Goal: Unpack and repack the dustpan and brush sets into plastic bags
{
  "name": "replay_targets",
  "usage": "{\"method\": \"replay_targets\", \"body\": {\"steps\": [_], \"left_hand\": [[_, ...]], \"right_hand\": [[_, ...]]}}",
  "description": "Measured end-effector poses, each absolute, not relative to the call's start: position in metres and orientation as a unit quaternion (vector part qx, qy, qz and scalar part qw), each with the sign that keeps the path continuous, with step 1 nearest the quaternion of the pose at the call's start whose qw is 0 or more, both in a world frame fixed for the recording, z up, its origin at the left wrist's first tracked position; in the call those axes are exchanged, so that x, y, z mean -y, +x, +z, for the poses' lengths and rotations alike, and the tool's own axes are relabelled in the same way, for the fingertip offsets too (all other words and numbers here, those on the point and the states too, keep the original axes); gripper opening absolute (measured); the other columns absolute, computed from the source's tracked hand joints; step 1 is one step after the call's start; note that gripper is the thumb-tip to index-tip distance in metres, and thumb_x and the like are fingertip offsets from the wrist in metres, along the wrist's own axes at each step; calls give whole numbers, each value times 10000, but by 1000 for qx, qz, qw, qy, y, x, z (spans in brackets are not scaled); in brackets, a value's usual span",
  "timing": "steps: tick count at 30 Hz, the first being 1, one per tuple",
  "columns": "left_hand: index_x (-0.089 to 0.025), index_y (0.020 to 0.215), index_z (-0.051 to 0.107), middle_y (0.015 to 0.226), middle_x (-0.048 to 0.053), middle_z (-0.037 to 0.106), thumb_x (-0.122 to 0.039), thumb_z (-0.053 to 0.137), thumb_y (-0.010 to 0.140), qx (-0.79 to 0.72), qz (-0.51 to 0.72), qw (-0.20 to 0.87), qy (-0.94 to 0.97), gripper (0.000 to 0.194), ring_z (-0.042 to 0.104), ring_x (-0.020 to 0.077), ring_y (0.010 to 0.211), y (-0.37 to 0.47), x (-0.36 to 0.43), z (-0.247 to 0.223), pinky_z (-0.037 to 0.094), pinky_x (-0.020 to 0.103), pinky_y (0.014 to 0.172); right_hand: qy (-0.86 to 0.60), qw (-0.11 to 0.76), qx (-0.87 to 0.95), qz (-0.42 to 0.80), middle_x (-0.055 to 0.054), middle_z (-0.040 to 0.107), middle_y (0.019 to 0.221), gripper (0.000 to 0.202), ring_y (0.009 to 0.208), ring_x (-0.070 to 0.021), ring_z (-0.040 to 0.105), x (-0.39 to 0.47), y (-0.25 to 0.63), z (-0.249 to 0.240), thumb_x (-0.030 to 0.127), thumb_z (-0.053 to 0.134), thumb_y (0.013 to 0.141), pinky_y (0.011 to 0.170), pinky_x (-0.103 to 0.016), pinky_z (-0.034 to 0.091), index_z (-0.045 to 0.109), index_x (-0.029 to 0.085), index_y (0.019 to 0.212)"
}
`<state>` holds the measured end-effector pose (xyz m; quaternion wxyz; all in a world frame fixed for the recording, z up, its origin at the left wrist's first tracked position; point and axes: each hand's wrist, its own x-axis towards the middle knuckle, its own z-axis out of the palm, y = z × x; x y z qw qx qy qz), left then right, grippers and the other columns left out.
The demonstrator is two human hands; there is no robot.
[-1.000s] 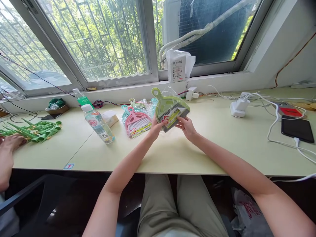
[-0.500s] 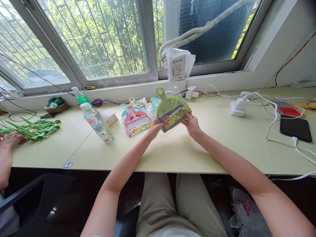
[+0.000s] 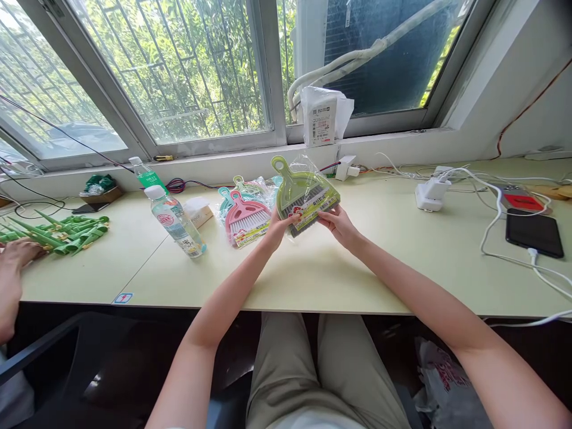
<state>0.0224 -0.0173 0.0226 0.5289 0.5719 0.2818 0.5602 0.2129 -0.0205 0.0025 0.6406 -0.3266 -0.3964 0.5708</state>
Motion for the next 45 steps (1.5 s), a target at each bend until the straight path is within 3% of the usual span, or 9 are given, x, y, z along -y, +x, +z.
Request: {"method": "replay_targets", "body": {"steps": [15, 23, 30, 38, 42, 45], "left_hand": [[-214, 1354, 488, 1078, 78, 701, -263, 832, 627, -277, 557, 543, 564, 806, 622, 279, 1117, 28, 19, 17, 463, 435, 992], [-228, 1367, 473, 1075, 72, 696, -253, 815, 642, -281, 566, 541, 555, 802, 627, 283, 1097, 26, 20, 19, 470, 442, 983], [-225, 1357, 464, 1117, 73, 690, -235, 834, 625, -274, 535, 570, 561, 820, 627, 268, 1116, 27, 18, 14, 471, 439, 1007], [-253, 1345, 447, 1141, 69, 687, -246, 735, 714, -290, 435, 668, 530, 694, 684, 216, 950, 22, 16, 13, 592, 382, 782], [-253, 1354, 464, 1172, 68, 687, -258, 701, 744, -275, 482, 651, 518, 655, 693, 181, 933, 23, 17, 16, 579, 289, 746], [-243, 1365, 468, 1257, 102, 660, -318, 694, 785, -284, 441, 661, 537, 627, 705, 206, 951, 28, 23, 12, 572, 333, 797]], "right_hand": [[-384, 673, 334, 536, -1, 726, 1005, 577, 1075, -218, 678, 36, 194, -5, 268, 907, 526, 1018, -367, 550, 583, 255, 1004], [-381, 654, 362, 544, 9, 703, 1102, 529, 1129, -230, 653, 37, 192, -6, 329, 866, 595, 1034, -426, 529, 556, 288, 1021], [-391, 674, 351, 518, -27, 707, 1077, 695, 1099, -251, 656, 37, 190, -8, 270, 916, 460, 1032, -455, 513, 533, 257, 1039], [-397, 712, 328, 478, -20, 707, 1035, 667, 1068, -234, 664, 34, 192, -7, 261, 900, 465, 1007, -449, 532, 520, 253, 1013], [-388, 721, 314, 480, -8, 701, 996, 654, 1045, -217, 673, 34, 194, -3, 234, 893, 482, 998, -421, 546, 519, 254, 1019], [-389, 732, 296, 476, -9, 702, 987, 652, 1052, -217, 674, 34, 195, -4, 189, 885, 482, 1007, -419, 546, 525, 252, 1022]]}}
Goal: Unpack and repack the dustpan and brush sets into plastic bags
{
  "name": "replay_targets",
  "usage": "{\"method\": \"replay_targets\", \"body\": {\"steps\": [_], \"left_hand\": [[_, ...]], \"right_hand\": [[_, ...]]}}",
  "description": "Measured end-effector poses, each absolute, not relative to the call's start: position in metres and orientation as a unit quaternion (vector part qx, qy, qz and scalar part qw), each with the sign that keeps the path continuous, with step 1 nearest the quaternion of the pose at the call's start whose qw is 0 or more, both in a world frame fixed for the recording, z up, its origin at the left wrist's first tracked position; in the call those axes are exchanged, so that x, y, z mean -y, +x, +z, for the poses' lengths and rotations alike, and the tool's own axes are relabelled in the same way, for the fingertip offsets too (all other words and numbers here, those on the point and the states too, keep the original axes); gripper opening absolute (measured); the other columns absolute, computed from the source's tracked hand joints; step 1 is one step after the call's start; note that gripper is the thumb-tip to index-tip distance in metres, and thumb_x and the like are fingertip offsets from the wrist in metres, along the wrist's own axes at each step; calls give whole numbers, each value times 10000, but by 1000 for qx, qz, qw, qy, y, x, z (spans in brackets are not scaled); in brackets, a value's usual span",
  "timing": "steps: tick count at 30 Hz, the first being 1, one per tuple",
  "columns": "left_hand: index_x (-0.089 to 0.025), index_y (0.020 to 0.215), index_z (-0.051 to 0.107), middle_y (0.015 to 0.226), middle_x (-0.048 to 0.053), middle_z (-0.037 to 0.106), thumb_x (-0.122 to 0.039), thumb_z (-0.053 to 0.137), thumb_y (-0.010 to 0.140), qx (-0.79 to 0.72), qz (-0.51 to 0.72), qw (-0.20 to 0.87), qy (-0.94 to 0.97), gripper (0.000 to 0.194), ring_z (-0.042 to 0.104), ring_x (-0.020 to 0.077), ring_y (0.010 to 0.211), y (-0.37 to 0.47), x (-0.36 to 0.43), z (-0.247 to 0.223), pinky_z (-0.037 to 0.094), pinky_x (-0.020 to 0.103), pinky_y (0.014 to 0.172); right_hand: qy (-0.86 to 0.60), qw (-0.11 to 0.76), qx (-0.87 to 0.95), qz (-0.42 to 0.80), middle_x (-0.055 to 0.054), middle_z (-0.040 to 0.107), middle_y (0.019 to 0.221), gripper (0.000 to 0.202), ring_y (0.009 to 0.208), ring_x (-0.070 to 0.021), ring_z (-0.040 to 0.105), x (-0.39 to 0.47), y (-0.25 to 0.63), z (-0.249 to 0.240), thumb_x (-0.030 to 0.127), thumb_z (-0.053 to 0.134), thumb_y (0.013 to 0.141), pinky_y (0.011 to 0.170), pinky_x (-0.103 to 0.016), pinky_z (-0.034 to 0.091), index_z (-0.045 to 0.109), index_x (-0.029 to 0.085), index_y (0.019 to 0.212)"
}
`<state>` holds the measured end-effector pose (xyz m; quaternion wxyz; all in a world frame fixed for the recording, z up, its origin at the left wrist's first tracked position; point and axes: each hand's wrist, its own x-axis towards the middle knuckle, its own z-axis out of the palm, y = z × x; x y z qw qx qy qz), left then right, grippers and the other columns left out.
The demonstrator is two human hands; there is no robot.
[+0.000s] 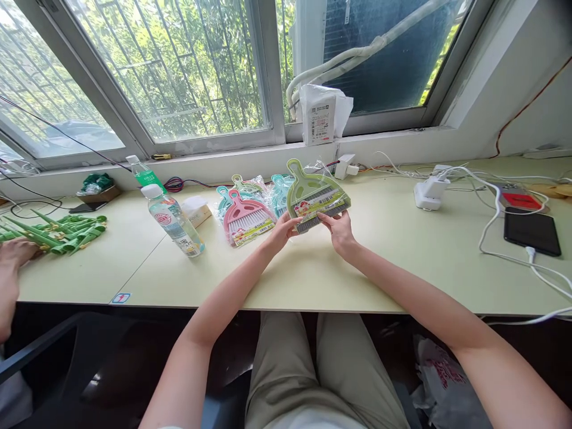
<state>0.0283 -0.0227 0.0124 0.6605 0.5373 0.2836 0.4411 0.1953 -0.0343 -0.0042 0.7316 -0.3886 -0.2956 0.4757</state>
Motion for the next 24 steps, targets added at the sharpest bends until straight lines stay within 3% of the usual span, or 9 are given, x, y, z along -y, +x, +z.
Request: {"method": "replay_targets", "body": {"steps": [4, 7, 14, 18, 24], "left_hand": [[-236, 1404, 441, 1322, 177, 623, -479, 626, 863, -273, 302, 687, 601, 621, 706, 268, 997, 35, 36, 8, 532, 466, 903], [-228, 1410, 436, 1319, 196, 621, -514, 606, 874, -266, 264, 692, 617, 631, 676, 283, 1081, 37, 39, 7, 497, 499, 963], [-256, 1332, 494, 1383, 98, 579, -399, 685, 822, -291, 474, 660, 504, 563, 573, 257, 1248, 35, 19, 9, 464, 448, 1042], [-279, 1333, 464, 1300, 77, 628, -312, 739, 764, -288, 497, 653, 494, 633, 637, 252, 1150, 34, 22, 7, 531, 441, 953], [-306, 1369, 353, 1261, 78, 645, -329, 719, 775, -291, 470, 653, 518, 698, 724, 250, 952, 38, 30, 3, 578, 451, 840]], "right_hand": [[-391, 751, 255, 468, 0, 717, 908, 575, 990, -203, 699, 33, 199, -5, 136, 851, 510, 1005, -405, 553, 526, 246, 971], [-378, 760, 240, 471, 18, 722, 887, 532, 938, -179, 712, 31, 201, -2, 110, 836, 520, 995, -372, 564, 519, 249, 925], [-380, 734, 263, 497, 22, 717, 886, 525, 965, -177, 710, 28, 200, -2, 128, 851, 518, 993, -352, 567, 520, 247, 908], [-374, 717, 304, 504, 1, 719, 939, 532, 1037, -214, 694, 30, 196, -9, 198, 870, 528, 1019, -398, 552, 529, 256, 932], [-397, 695, 328, 502, -21, 718, 959, 556, 1060, -244, 686, 27, 197, -16, 227, 881, 525, 1013, -427, 553, 558, 250, 977]]}}
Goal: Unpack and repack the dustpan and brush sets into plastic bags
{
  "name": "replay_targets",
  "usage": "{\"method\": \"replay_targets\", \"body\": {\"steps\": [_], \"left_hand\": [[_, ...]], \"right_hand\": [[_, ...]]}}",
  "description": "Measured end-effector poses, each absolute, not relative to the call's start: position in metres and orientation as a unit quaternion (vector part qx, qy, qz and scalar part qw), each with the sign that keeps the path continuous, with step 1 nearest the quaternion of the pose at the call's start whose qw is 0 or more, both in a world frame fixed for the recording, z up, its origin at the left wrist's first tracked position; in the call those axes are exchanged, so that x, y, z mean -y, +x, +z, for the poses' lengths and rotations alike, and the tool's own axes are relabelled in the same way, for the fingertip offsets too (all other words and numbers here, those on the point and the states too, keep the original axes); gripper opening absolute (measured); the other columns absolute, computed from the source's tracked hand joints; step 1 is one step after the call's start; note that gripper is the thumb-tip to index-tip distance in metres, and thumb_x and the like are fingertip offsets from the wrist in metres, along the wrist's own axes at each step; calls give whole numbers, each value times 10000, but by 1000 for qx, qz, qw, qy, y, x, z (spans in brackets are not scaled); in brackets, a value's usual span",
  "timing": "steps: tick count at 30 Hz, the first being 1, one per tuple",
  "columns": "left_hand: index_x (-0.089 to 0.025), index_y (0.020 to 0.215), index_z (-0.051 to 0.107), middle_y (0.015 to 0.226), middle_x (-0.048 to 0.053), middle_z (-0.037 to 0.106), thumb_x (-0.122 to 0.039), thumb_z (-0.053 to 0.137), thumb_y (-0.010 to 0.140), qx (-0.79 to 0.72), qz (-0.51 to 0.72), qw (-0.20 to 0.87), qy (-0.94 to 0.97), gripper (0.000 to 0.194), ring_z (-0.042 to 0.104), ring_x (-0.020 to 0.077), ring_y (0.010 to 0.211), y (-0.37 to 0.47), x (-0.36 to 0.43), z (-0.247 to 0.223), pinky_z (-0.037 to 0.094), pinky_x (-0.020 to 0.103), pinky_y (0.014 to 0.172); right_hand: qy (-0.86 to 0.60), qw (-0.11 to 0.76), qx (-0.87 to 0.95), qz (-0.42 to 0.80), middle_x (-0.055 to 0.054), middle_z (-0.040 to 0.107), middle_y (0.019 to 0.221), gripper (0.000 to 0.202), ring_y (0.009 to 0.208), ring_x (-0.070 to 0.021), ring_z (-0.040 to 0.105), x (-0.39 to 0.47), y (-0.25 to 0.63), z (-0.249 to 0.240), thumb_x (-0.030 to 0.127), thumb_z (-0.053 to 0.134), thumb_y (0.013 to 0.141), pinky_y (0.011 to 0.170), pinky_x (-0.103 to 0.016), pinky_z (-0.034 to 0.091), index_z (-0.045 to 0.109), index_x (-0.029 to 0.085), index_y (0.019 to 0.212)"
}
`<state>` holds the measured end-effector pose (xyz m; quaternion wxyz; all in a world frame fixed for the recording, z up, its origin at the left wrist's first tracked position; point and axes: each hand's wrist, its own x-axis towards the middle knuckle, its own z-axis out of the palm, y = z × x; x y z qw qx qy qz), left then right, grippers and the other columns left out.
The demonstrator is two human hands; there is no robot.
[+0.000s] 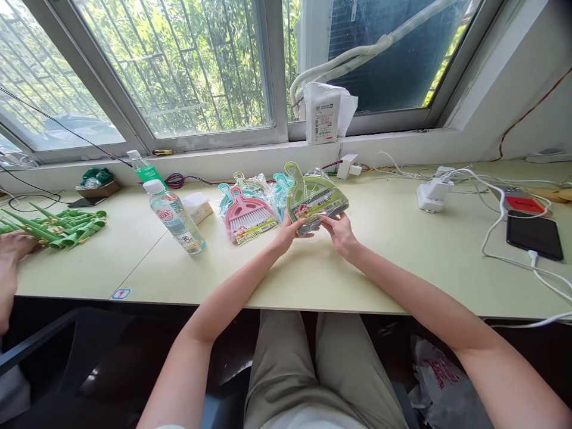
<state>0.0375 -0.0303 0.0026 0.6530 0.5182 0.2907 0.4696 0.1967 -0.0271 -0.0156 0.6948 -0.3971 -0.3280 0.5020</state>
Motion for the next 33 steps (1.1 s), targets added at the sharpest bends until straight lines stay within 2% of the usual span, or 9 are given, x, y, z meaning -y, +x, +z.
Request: {"method": "replay_targets", "body": {"steps": [7, 9, 11, 13, 15, 19, 22, 26, 33], "left_hand": [[-233, 1272, 421, 1031, 35, 687, -138, 642, 717, -345, 556, 631, 417, 605, 719, 188, 784, 25, 12, 16, 603, 332, 700], [-205, 1233, 454, 904, 9, 677, -102, 619, 700, -373, 587, 621, 362, 567, 684, 149, 693, 18, 4, 18, 576, 263, 593], [-171, 1155, 506, 796, -2, 654, -96, 610, 702, -394, 588, 627, 326, 471, 639, 121, 607, 10, -3, 19, 509, 208, 473], [-143, 1036, 554, 729, 2, 639, -102, 605, 710, -400, 570, 646, 312, 333, 600, 101, 550, 4, -8, 18, 447, 182, 402], [-131, 931, 576, 690, 8, 632, -104, 603, 712, -396, 560, 655, 317, 222, 569, 86, 513, 1, -11, 17, 421, 172, 377], [-125, 911, 603, 757, 60, 686, -157, 626, 726, -390, 508, 674, 368, 189, 625, 125, 545, 0, -8, 16, 448, 193, 392], [-145, 1012, 615, 891, 90, 726, -272, 645, 762, -370, 462, 700, 400, 283, 704, 197, 679, -1, -4, 16, 564, 268, 537], [-151, 1016, 625, 928, 74, 729, -255, 649, 762, -357, 483, 697, 391, 275, 707, 205, 822, -2, -6, 17, 605, 323, 703], [-136, 930, 585, 783, 23, 680, -133, 708, 717, -359, 459, 693, 425, 246, 665, 142, 712, -5, -9, 14, 600, 309, 751]], "right_hand": [[-433, 587, 449, 515, -78, 738, 822, 205, 853, -250, 733, 5, 233, 2, 335, 761, 750, 937, -489, 571, 650, 186, 838], [-464, 592, 541, 376, -98, 742, 937, 129, 945, -268, 716, 4, 248, 8, 308, 663, 830, 950, -518, 547, 673, 195, 892], [-471, 579, 640, 182, -98, 682, 1214, 192, 1190, -294, 613, 6, 258, 13, 235, 619, 842, 1036, -542, 470, 675, 230, 1025], [-454, 509, 730, 42, -59, 540, 1439, 362, 1389, -306, 426, 10, 264, 14, 172, 637, 810, 1123, -557, 352, 645, 274, 1157], [-439, 439, 783, -15, -32, 492, 1489, 403, 1439, -309, 348, 12, 264, 13, 161, 655, 803, 1141, -558, 295, 637, 296, 1182], [-433, 460, 775, -18, -29, 695, 1227, 114, 1293, -279, 533, 9, 260, 4, 251, 579, 898, 1081, -510, 350, 682, 290, 929], [-432, 497, 753, 10, -32, 748, 1060, 124, 1187, -265, 616, 7, 259, 0, 298, 544, 922, 1073, -490, 355, 637, 280, 842], [-429, 510, 744, 43, -53, 734, 1121, 111, 1193, -258, 617, 8, 258, 0, 303, 479, 945, 1035, -466, 381, 548, 269, 864], [-459, 489, 740, 45, -49, 744, 893, 140, 895, -252, 678, 8, 256, -1, 309, 469, 936, 962, -451, 387, 522, 254, 819]]}}
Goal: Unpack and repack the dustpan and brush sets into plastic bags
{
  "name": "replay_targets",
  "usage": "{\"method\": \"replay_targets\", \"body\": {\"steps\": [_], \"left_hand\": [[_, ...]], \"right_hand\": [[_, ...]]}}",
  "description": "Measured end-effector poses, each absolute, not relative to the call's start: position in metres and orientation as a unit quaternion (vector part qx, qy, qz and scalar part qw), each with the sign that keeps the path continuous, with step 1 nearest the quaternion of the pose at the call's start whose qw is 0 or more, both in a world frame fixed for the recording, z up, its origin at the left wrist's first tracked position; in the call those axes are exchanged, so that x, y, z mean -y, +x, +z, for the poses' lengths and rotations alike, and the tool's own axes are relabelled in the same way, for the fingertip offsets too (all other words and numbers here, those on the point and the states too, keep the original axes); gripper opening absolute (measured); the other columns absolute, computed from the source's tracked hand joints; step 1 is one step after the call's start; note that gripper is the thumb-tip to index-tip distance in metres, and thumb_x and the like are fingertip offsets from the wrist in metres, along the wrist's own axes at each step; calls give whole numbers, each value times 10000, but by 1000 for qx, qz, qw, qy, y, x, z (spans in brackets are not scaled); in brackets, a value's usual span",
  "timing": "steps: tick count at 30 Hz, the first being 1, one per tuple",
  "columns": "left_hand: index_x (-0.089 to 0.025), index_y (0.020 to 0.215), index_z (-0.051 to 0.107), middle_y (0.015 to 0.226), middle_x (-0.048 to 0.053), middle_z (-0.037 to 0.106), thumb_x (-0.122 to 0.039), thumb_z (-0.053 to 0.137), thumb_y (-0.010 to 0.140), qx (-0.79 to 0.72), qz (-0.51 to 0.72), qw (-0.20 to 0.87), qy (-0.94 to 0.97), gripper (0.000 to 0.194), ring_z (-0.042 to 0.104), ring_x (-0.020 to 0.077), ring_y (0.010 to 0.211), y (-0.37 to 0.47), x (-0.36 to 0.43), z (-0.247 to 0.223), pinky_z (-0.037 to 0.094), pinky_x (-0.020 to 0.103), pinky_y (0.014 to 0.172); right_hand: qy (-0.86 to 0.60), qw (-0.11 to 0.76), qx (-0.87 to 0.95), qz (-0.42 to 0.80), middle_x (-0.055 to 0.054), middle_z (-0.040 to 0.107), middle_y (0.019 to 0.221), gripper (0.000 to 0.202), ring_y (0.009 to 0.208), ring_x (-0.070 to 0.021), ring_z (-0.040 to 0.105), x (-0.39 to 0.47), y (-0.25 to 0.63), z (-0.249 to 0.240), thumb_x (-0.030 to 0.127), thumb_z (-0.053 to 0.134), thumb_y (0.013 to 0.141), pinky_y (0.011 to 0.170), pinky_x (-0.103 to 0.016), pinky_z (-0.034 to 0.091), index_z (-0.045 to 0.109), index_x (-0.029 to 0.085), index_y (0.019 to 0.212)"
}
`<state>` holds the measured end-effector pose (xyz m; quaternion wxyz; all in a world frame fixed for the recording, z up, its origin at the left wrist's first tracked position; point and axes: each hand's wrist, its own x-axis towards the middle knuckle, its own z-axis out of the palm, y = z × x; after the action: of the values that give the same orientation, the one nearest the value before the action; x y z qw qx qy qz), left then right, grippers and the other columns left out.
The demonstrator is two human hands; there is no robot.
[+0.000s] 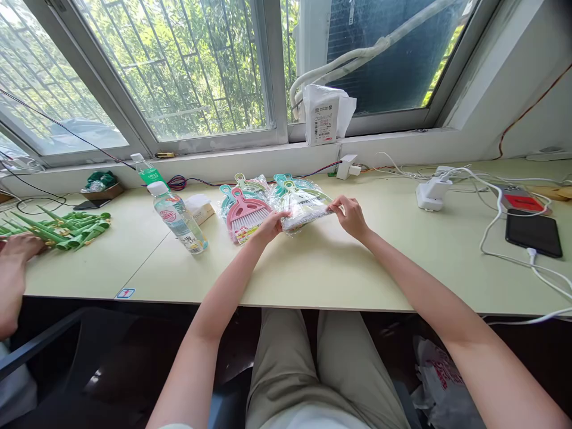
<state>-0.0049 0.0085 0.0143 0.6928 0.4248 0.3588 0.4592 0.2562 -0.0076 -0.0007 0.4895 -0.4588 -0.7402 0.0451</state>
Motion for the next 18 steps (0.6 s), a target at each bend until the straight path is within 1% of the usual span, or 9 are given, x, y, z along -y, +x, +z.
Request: {"method": "replay_targets", "body": {"steps": [3, 5, 7, 9, 11, 13, 14, 16, 18], "left_hand": [[-161, 972, 527, 809, 22, 676, -113, 748, 690, -343, 428, 703, 452, 362, 692, 185, 752, -5, -3, 14, 608, 422, 804], [-173, 1067, 513, 880, 42, 690, -151, 760, 699, -332, 408, 699, 485, 444, 707, 212, 777, -3, 0, 14, 605, 474, 807], [-187, 1177, 497, 1021, 80, 697, -202, 761, 710, -315, 399, 688, 518, 536, 715, 228, 805, -2, 3, 14, 608, 493, 793], [-216, 1268, 465, 1181, 109, 668, -242, 770, 707, -300, 403, 677, 538, 640, 717, 247, 857, -1, 4, 15, 615, 488, 776], [-256, 1337, 426, 1286, 115, 625, -267, 784, 697, -296, 408, 665, 552, 733, 718, 259, 893, -1, 4, 16, 622, 461, 755], [-288, 1380, 403, 1306, 111, 616, -322, 776, 718, -298, 396, 656, 570, 760, 728, 251, 854, -2, 4, 16, 617, 424, 732], [-290, 1389, 403, 1286, 114, 627, -368, 762, 738, -299, 385, 654, 578, 747, 733, 243, 817, -1, 4, 16, 610, 404, 719], [-268, 1386, 419, 1218, 123, 656, -487, 711, 777, -300, 372, 651, 590, 710, 733, 232, 759, 1, 6, 18, 590, 364, 685], [-251, 1377, 432, 1164, 119, 673, -580, 655, 798, -312, 400, 634, 584, 702, 728, 223, 757, 5, 7, 21, 569, 320, 650]], "right_hand": [[-475, 500, 721, 61, -56, 715, 892, 138, 926, -263, 647, 7, 255, -1, 314, 486, 916, 986, -476, 385, 547, 254, 808], [-478, 528, 699, 65, -80, 684, 1023, 131, 1071, -285, 594, 7, 253, -1, 329, 526, 890, 1028, -502, 374, 557, 255, 787], [-472, 567, 669, 89, -88, 615, 1209, 116, 1223, -291, 508, 6, 252, -2, 349, 589, 849, 1071, -508, 362, 568, 253, 787], [-453, 609, 629, 171, -67, 578, 1286, 145, 1265, -269, 487, 3, 251, -4, 359, 664, 790, 1072, -482, 390, 582, 257, 851], [-425, 629, 574, 306, -35, 639, 1192, 329, 1142, -237, 581, 1, 250, -7, 350, 728, 720, 1004, -459, 464, 572, 277, 1000], [-405, 622, 514, 429, 6, 700, 1017, 532, 938, -209, 650, -1, 250, -8, 325, 768, 655, 921, -455, 520, 538, 292, 1133], [-399, 617, 490, 468, 20, 711, 953, 574, 866, -199, 658, -1, 250, -8, 313, 776, 634, 894, -451, 534, 540, 287, 1157], [-392, 621, 464, 496, 20, 720, 900, 517, 822, -192, 661, 1, 249, -4, 300, 770, 615, 876, -433, 547, 601, 253, 1101], [-382, 645, 450, 486, 6, 726, 912, 399, 862, -201, 667, 3, 247, 3, 293, 752, 617, 877, -410, 551, 655, 230, 999]]}}
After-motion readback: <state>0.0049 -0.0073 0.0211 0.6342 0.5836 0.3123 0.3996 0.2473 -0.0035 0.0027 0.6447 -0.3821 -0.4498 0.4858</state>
